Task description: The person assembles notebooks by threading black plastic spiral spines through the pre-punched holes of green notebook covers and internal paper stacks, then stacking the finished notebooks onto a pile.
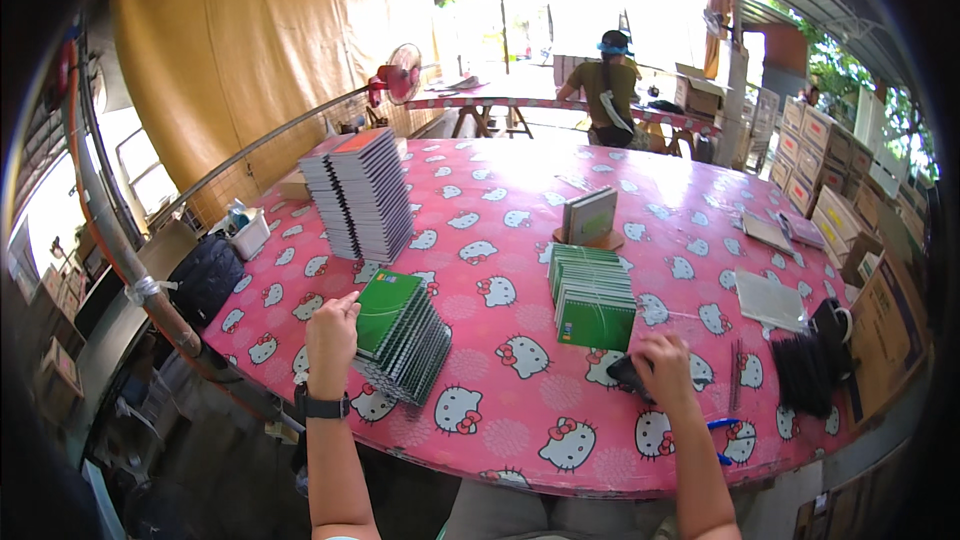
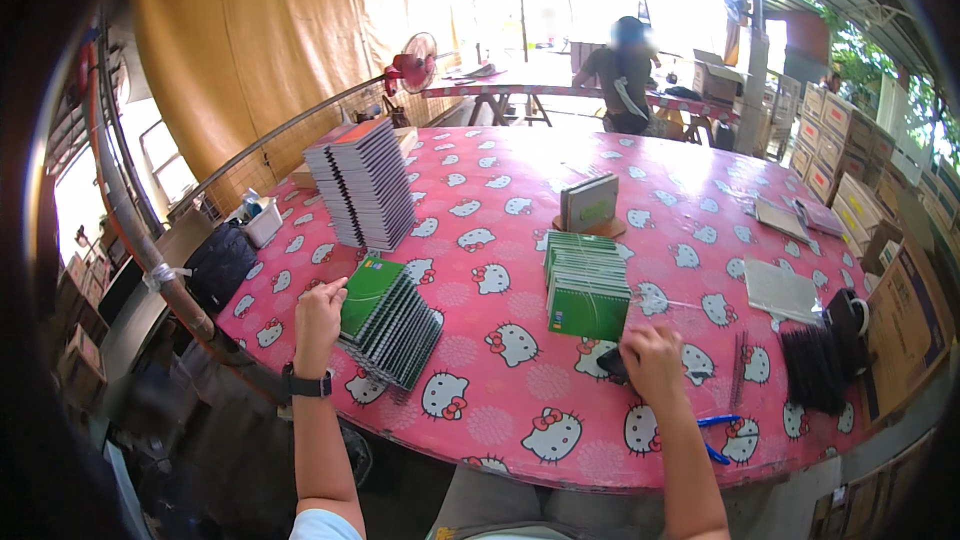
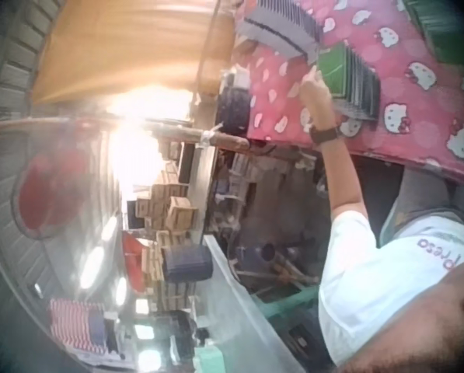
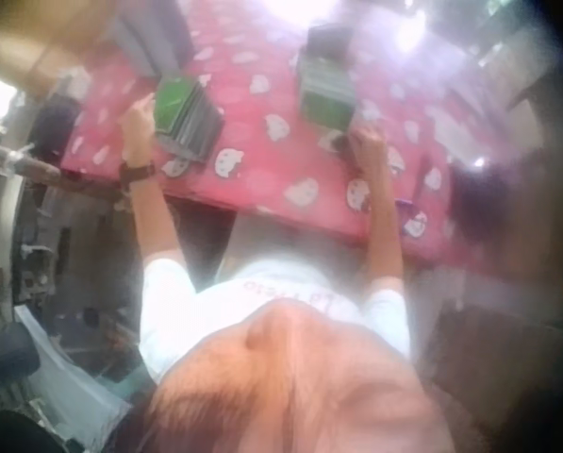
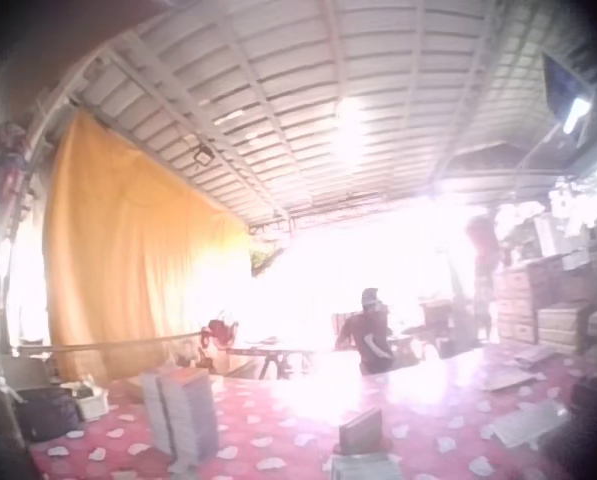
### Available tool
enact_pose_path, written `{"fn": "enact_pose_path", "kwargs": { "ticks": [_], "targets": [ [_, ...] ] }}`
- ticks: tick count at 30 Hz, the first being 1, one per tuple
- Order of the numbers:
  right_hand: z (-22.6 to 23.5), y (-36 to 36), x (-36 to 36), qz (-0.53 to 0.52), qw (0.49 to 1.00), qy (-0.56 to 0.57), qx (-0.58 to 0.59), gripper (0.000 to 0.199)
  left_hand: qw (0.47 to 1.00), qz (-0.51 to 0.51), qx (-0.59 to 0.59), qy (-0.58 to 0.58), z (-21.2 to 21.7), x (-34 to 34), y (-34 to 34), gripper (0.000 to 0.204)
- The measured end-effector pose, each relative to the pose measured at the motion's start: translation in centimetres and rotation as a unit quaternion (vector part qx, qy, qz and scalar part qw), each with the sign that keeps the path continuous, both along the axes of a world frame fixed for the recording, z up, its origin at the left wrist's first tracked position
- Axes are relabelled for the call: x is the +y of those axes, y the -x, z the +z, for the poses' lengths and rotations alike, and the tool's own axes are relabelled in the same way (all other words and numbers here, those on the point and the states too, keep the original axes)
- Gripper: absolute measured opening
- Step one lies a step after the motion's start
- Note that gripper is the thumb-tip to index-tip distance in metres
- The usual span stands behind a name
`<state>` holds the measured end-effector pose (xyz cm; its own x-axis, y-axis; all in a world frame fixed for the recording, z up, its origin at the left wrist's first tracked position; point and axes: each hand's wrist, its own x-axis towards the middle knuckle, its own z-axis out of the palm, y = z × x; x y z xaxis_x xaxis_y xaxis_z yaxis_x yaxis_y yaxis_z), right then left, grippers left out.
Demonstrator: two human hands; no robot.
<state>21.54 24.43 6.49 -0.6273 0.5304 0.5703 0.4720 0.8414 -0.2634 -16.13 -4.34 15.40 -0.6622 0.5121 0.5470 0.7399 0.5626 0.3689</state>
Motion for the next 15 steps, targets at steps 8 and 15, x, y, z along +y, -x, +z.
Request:
{"fn": "enact_pose_path", "kwargs": {
  "ticks": [8, 15],
  "targets": [
    [-2.7, 8.0, 7.5, -0.054, 0.995, -0.084, 0.02, 0.024, 0.953, -0.131, 0.171, -0.211, 5.5, 0.4, -10.5, 0.038],
    [-1.6, 8.5, 7.6, -0.046, 0.998, -0.025, 0.036, 0.025, 0.933, -0.294, 0.061, -0.2, 0.3, 4.1, -15.8, 0.033]
  ]
}}
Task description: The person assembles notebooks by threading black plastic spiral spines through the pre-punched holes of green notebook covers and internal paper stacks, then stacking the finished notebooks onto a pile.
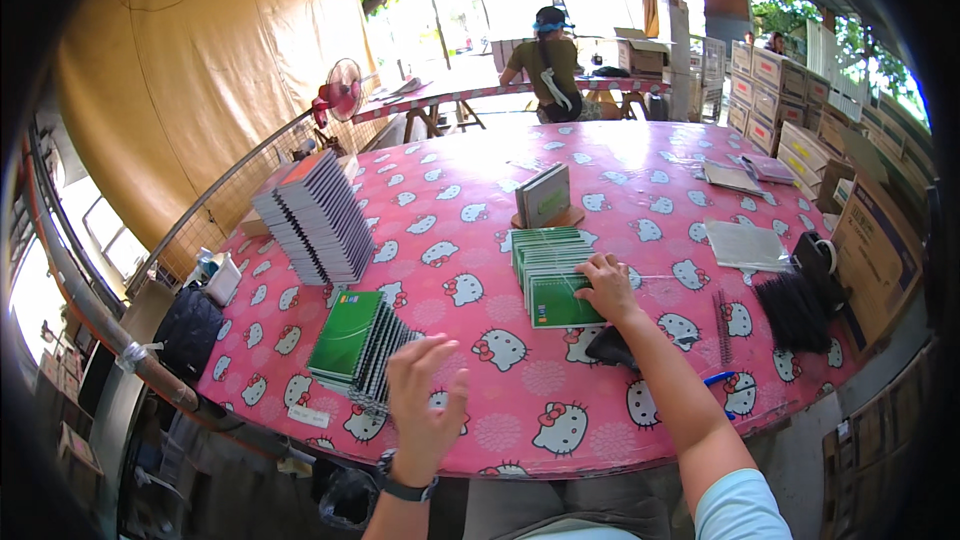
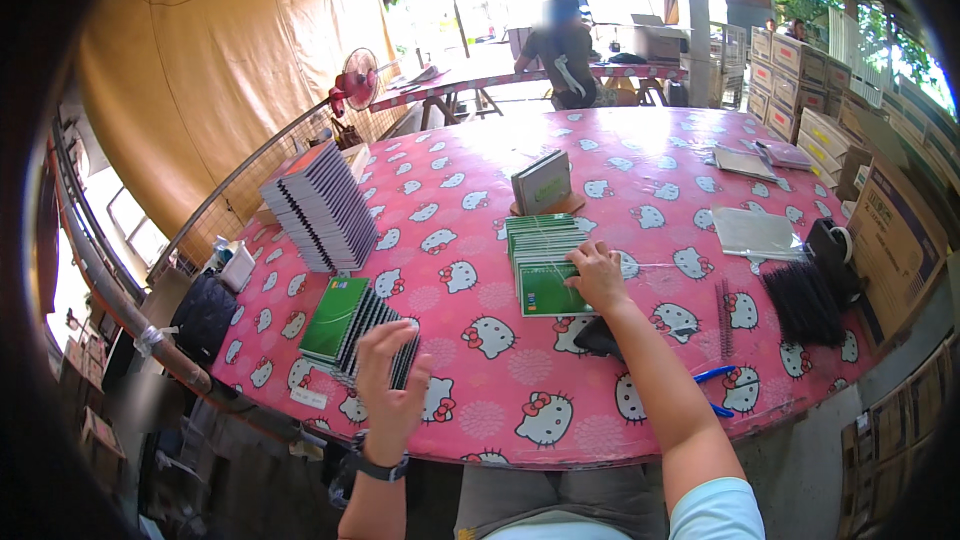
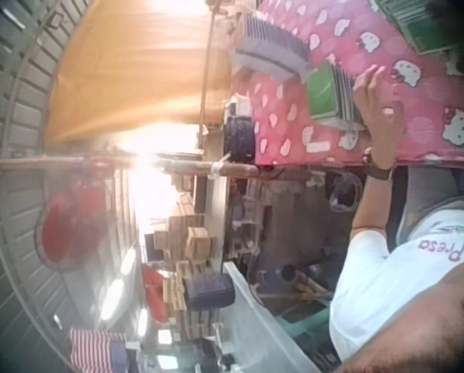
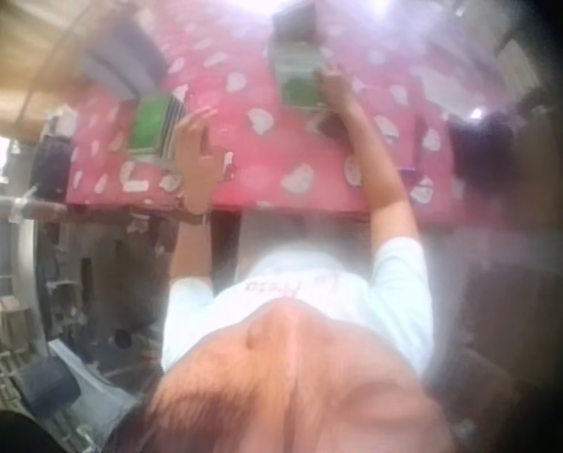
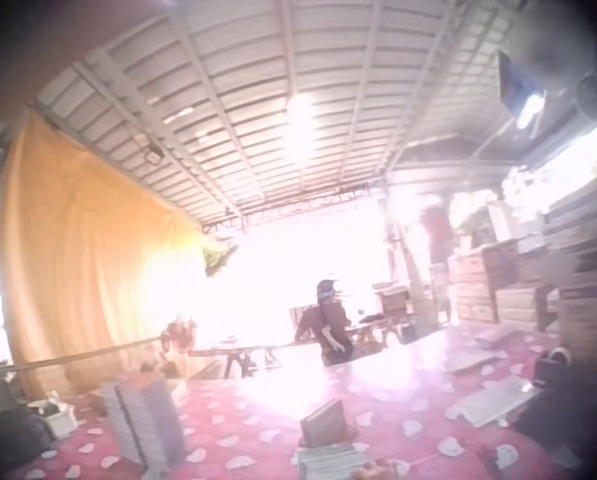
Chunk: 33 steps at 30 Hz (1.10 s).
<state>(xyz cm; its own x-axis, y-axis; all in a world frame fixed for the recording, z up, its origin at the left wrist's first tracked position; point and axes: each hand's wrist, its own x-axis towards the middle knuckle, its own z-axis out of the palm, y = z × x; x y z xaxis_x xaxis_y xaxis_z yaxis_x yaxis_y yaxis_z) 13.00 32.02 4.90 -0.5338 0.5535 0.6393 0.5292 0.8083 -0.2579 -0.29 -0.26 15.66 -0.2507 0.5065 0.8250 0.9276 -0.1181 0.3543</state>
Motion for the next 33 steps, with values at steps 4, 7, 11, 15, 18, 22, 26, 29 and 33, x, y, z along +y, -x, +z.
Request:
{"fn": "enact_pose_path", "kwargs": {
  "ticks": [4, 7, 11, 15, 18, 22, 26, 29, 33],
  "targets": [
    [0.4, -1.7, 1.3, -0.041, 0.997, 0.044, 0.046, 0.026, 0.997, -0.053, -0.043, 0.023, -2.3, 2.4, -1.5, 0.035],
    [1.4, -3.4, 1.3, -0.034, 0.98, 0.172, 0.094, 0.021, 0.992, -0.076, -0.101, 0.007, -2.8, 3.3, -2.3, 0.036],
    [5.9, -3.2, -6.9, 0.136, 0.977, 0.138, 0.092, 0.018, 0.974, -0.039, -0.218, -0.038, -3.9, 4.1, -3.0, 0.038],
    [6.6, -4.9, -15.4, 0.232, 0.953, 0.172, 0.094, 0.016, 0.914, -0.167, -0.365, 0.058, -8.9, 4.1, -1.3, 0.035],
    [3.1, -6.2, -17.7, 0.212, 0.831, 0.436, 0.273, 0.013, 0.846, -0.224, -0.472, 0.108, -12.7, 2.7, -1.8, 0.031],
    [-1.4, -4.6, -20.5, 0.184, 0.773, 0.492, 0.356, 0.016, 0.804, -0.205, -0.54, 0.141, -14.7, 0.9, -4.0, 0.027],
    [-1.1, -3.9, -20.0, 0.123, 0.82, 0.424, 0.364, 0.017, 0.954, -0.031, -0.28, 0.102, -11.1, 2.1, -5.9, 0.054],
    [-0.3, -3.6, -20.3, 0.124, 0.818, 0.447, 0.341, 0.014, 0.988, 0.044, -0.016, 0.146, -9.4, 2.6, -7.0, 0.052],
    [-0.6, -6.1, -17.3, 0.198, 0.805, 0.483, 0.284, 0.014, 0.988, -0.062, -0.002, 0.139, -10.1, 3.9, -7.3, 0.032]
  ]
}}
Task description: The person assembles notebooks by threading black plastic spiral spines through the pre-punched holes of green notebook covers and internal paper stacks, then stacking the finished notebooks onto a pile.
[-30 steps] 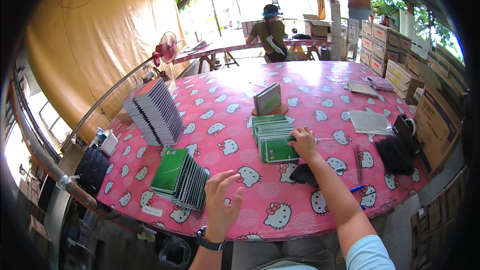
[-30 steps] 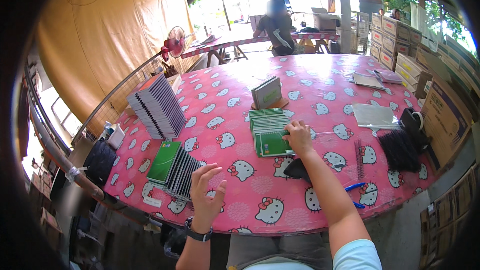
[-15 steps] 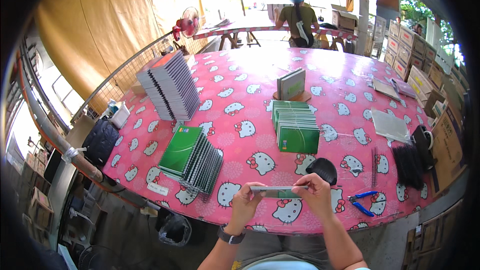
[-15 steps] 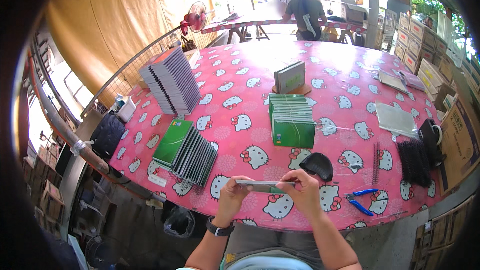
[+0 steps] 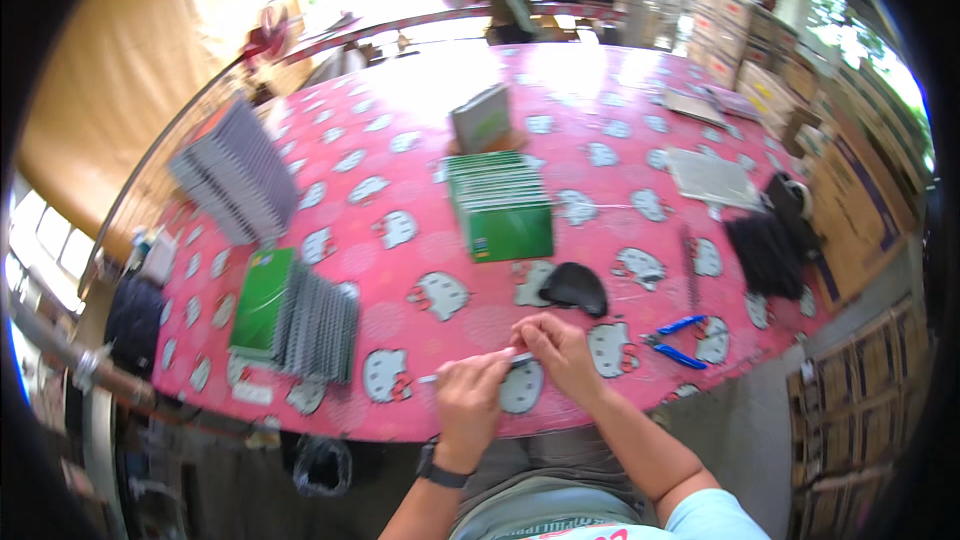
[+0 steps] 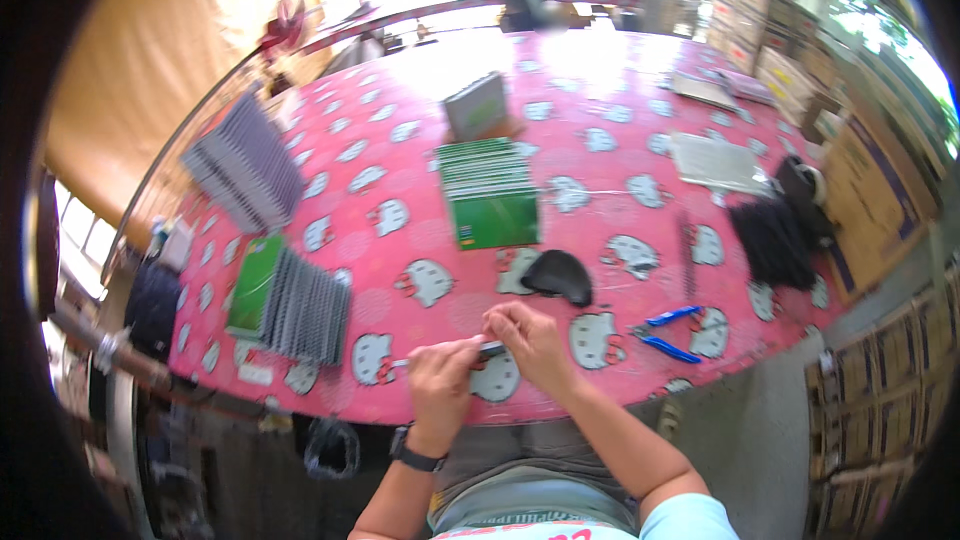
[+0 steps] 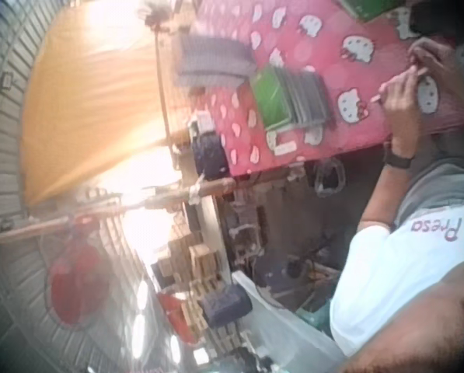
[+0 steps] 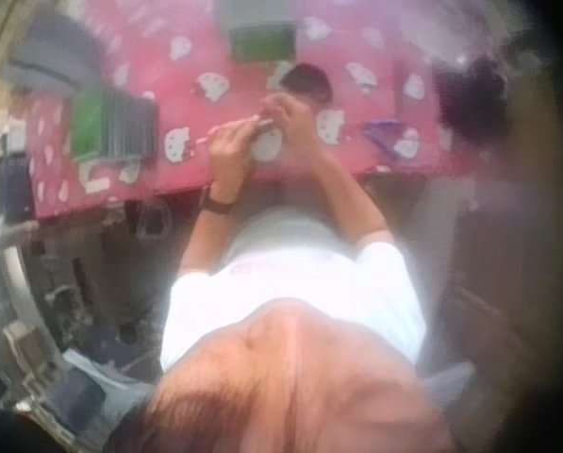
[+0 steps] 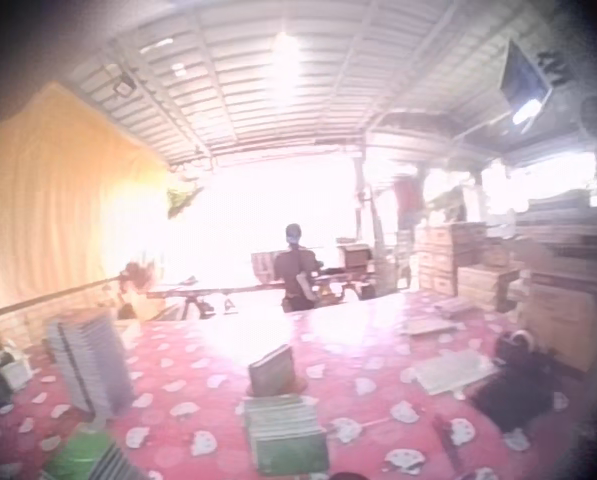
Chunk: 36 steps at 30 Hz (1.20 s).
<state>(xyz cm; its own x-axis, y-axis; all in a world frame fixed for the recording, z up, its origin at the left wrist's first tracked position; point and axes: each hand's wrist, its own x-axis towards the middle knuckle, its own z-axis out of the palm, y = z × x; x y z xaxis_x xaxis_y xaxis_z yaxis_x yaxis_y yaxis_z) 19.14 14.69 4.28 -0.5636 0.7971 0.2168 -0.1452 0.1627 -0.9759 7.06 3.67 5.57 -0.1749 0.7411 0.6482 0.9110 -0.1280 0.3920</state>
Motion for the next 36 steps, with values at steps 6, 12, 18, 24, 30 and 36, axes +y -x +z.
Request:
{"fn": "enact_pose_path", "kwargs": {
  "ticks": [6, 12, 18, 24, 30, 36],
  "targets": [
    [-0.3, -15.0, 16.4, -0.428, 0.787, -0.297, -0.331, 0.025, 0.999, -0.025, 0.004, -0.032, -0.2, 0.1, 0.1, 0.03],
    [-2.7, -18.0, 20.4, -0.402, 0.743, -0.217, -0.489, 0.021, 0.999, -0.026, -0.017, -0.026, 0.0, -0.2, 0.4, 0.029],
    [-1.5, -16.9, 21.5, -0.401, 0.776, -0.177, -0.453, 0.02, 0.999, -0.018, -0.03, -0.041, 0.4, -1.0, 1.0, 0.021],
    [2.9, -17.0, 18.4, -0.359, 0.823, -0.247, -0.364, 0.032, 0.997, -0.02, -0.064, -0.029, 0.8, -0.6, 0.5, 0.021],
    [6.2, -8.1, 4.1, 0.035, 0.944, -0.263, -0.195, 0.039, 0.998, -0.02, -0.063, 0.011, 0.7, -0.8, 0.6, 0.023],
    [4.5, -5.8, 0.8, 0.092, 0.954, -0.224, -0.179, 0.026, 0.997, -0.032, -0.062, 0.015, 1.3, -0.8, 0.5, 0.023]
  ]
}}
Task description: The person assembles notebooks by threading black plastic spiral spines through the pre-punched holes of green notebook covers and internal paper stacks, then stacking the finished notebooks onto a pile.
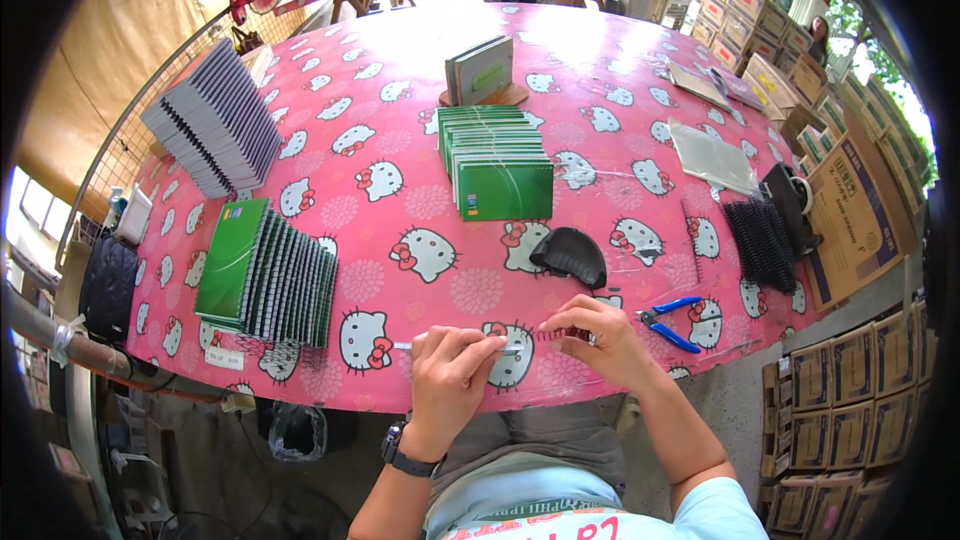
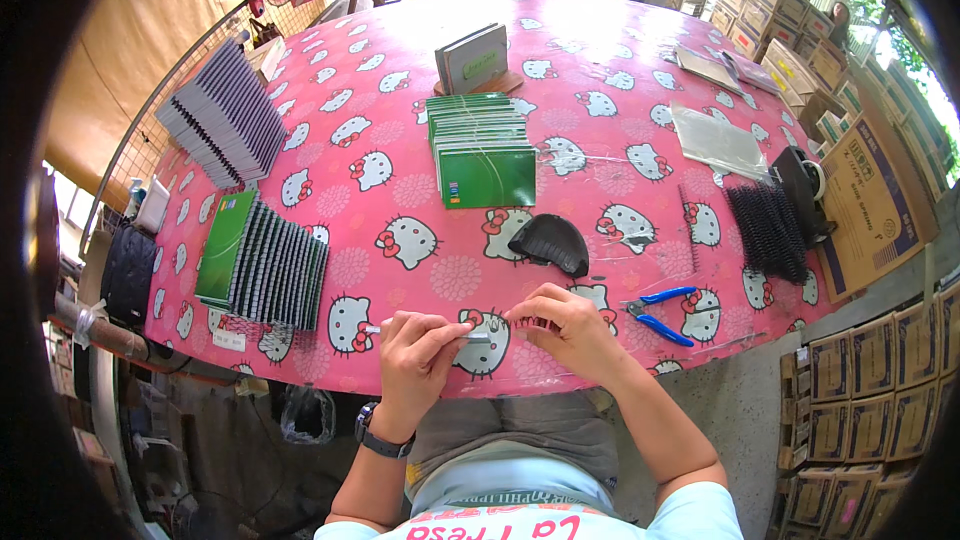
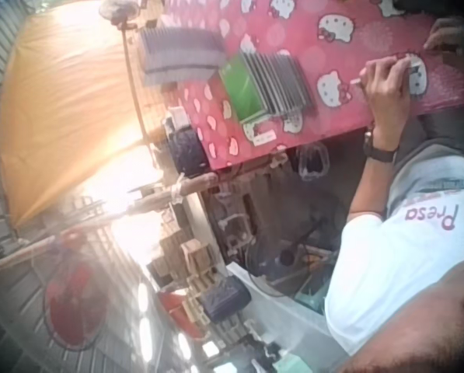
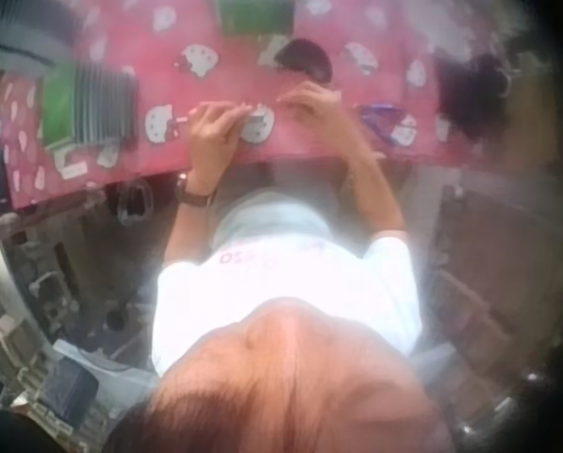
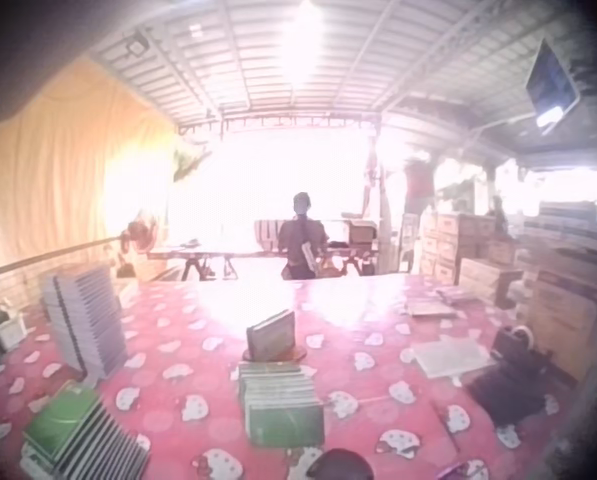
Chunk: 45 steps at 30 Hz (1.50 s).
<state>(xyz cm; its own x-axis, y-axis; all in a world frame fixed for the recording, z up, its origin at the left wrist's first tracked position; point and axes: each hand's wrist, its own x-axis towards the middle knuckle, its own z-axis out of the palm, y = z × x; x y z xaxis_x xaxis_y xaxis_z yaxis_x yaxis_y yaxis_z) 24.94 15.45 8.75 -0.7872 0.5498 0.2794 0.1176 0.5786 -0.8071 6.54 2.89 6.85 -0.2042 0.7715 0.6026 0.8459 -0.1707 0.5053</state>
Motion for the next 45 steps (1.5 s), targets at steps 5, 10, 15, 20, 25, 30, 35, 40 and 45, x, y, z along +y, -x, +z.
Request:
{"fn": "enact_pose_path", "kwargs": {
  "ticks": [5, 10, 15, 20, 25, 30, 35, 40, 45],
  "targets": [
    [-0.4, 0.5, 0.5, 0.041, 0.999, 0.017, 0.023, 0.025, 1.0, -0.001, -0.005, -0.007, -0.2, -0.1, 0.1, 0.021],
    [-0.3, 0.6, 1.0, 0.055, 0.997, -0.061, 0.017, 0.028, 1.0, 0.0, 0.001, -0.007, -0.2, -0.1, 0.1, 0.02],
    [-0.3, 0.5, 1.4, 0.12, 0.991, -0.053, -0.023, 0.031, 1.0, -0.002, 0.003, -0.006, -0.2, -0.2, 0.1, 0.02],
    [-0.2, 0.3, 1.1, 0.102, 0.994, -0.018, -0.026, 0.026, 1.0, 0.001, 0.0, -0.003, -0.2, -0.1, 0.0, 0.021],
    [0.2, 0.4, 1.0, 0.066, 0.996, -0.058, -0.007, 0.021, 1.0, 0.001, -0.003, -0.003, -0.2, -0.3, 0.0, 0.02],
    [-0.4, 0.5, 1.4, 0.077, 0.992, -0.101, -0.008, 0.02, 1.0, -0.004, -0.004, 0.001, -0.1, -0.4, 0.0, 0.021],
    [-0.1, 0.9, 1.4, 0.09, 0.991, -0.096, 0.007, 0.019, 1.0, -0.002, -0.007, 0.002, 0.0, -0.6, 0.0, 0.021],
    [-1.1, 0.3, 1.4, 0.13, 0.991, -0.022, -0.013, 0.027, 1.0, -0.005, -0.005, 0.002, -0.1, -0.4, 0.0, 0.021],
    [0.6, 0.8, 0.2, 0.081, 0.99, 0.088, -0.073, 0.033, 1.0, 0.005, 0.006, 0.022, 0.6, -0.5, -0.8, 0.02]
  ]
}}
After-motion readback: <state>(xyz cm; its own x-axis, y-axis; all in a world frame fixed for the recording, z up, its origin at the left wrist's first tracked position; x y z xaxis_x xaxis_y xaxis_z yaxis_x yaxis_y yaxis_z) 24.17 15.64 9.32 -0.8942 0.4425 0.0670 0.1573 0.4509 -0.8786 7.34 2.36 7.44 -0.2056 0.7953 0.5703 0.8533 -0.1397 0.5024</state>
